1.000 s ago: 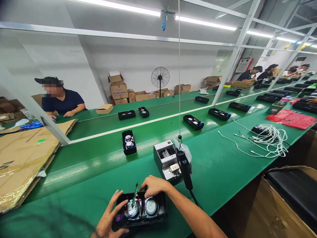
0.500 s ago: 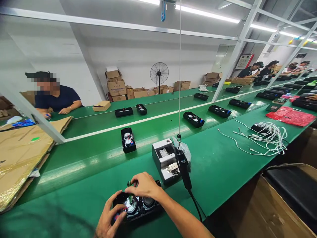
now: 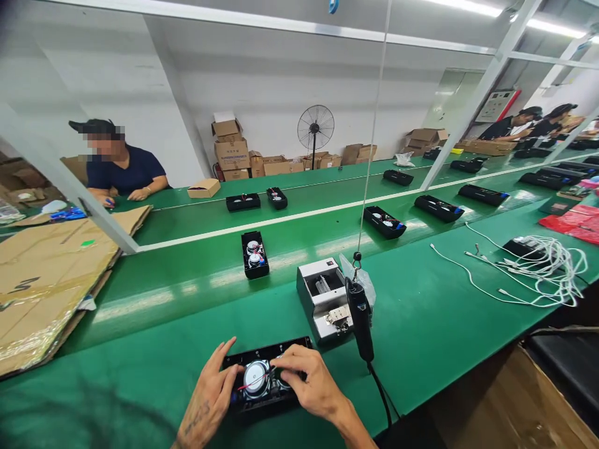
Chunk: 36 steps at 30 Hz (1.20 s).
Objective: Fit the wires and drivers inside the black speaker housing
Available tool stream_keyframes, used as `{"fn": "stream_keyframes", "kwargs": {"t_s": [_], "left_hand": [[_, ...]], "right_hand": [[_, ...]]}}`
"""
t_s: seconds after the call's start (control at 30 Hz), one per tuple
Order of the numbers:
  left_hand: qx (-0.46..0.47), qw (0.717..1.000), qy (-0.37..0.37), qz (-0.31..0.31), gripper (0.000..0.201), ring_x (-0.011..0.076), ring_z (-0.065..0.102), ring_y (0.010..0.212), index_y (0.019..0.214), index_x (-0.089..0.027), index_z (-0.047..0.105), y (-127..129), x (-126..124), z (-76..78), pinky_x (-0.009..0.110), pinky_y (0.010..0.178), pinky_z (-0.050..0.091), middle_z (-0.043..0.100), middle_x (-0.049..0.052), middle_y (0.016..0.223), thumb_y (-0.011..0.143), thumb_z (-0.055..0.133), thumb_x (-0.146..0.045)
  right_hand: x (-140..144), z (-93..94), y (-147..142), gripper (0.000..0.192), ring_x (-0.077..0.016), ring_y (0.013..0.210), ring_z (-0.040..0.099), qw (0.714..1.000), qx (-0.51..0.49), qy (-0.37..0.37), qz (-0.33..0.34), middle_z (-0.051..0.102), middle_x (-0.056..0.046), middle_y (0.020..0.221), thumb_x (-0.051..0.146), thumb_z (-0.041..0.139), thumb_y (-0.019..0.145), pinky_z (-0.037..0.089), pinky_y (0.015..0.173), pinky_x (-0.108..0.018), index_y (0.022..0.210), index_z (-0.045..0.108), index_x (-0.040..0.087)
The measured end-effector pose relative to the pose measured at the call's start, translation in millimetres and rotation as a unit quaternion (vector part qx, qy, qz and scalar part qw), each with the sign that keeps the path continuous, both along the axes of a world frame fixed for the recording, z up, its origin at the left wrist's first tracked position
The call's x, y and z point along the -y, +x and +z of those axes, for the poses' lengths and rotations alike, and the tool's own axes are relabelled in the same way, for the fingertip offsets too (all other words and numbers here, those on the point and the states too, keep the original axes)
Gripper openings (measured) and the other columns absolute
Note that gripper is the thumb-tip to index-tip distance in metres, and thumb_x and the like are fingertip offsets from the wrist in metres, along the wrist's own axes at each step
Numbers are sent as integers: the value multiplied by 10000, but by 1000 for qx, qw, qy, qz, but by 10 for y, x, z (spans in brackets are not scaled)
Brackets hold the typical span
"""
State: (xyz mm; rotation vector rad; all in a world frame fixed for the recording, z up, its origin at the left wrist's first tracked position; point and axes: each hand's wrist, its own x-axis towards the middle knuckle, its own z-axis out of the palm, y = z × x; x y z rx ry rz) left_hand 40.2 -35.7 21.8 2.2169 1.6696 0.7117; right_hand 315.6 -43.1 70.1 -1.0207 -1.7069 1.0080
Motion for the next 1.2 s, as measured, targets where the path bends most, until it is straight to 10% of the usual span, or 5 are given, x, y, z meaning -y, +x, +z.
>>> {"fn": "stream_keyframes", "kwargs": {"t_s": [0.47,0.9,1.2], "left_hand": [[-8,999,-27,-44,501,294,540,1479,957,-236,811,35,-56,155,520,1187,525,536,63,1629,1099,352,-377],[-30,996,-57,-58,488,380,482,1515,963,-252,841,156,-136,156,646,1219,443,495,66,1658,1095,406,-430],[-24,981,107,-157,242,388,367,1582,1202,-309,756,112,52,203,747,1186,419,538,64,1613,1044,576,-340]], "right_hand": [[77,-8,43,316,-219,803,754,999,4,21,25,821,-41,860,115,624,762,597,760,-345,917,864,249],[83,-117,32,167,-217,797,763,999,27,9,-35,821,-39,857,129,684,810,596,774,-326,887,797,224],[234,-188,-69,226,-161,765,724,948,96,301,-30,785,-13,846,75,632,986,500,721,-328,1048,765,247]]}}
